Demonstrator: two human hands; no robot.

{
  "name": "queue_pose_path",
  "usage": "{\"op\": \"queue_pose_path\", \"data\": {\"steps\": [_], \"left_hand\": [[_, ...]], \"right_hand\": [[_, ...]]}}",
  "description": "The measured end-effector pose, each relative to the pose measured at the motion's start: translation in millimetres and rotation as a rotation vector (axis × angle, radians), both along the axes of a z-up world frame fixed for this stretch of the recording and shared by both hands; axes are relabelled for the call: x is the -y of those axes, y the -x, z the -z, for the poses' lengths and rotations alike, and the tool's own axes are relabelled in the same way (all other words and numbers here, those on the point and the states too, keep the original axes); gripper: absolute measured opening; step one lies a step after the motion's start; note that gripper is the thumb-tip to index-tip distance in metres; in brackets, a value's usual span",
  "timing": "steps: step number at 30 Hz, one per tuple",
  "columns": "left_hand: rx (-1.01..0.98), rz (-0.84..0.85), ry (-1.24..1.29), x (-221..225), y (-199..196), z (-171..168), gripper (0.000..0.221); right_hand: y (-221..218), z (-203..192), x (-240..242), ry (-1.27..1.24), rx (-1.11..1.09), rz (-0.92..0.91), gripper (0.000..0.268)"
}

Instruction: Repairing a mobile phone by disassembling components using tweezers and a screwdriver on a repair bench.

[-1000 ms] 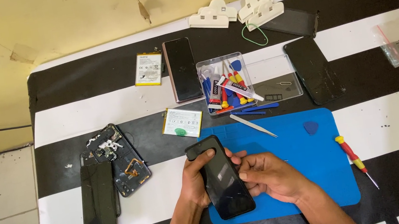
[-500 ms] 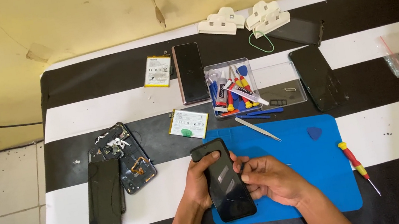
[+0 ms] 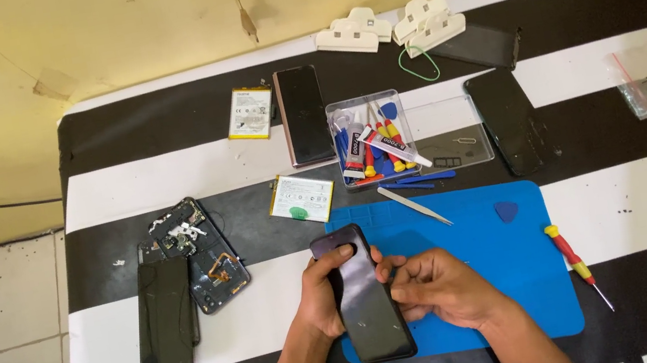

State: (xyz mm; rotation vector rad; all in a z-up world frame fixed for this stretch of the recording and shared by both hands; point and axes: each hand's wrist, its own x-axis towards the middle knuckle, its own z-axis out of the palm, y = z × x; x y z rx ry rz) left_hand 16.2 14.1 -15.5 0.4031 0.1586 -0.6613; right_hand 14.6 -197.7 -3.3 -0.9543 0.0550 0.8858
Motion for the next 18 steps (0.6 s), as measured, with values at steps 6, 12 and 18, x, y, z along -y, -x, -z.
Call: {"op": "queue_pose_path", "data": {"steps": [6,12,18], "left_hand": [[0.051,-0.044,0.016,3,2,-11,0.035],[0.082,-0.049,-0.105,5,1,-23,0.035],[0.128,-0.125,-0.146,5,6,-21,0.03]], "right_hand": [[5,16,3,0.064,0.052,0.018,0.014],[7,20,4,0.021,-0.086,0.06,0.009],[5,15,3,0.092,-0.09,0.045,0.012]]}}
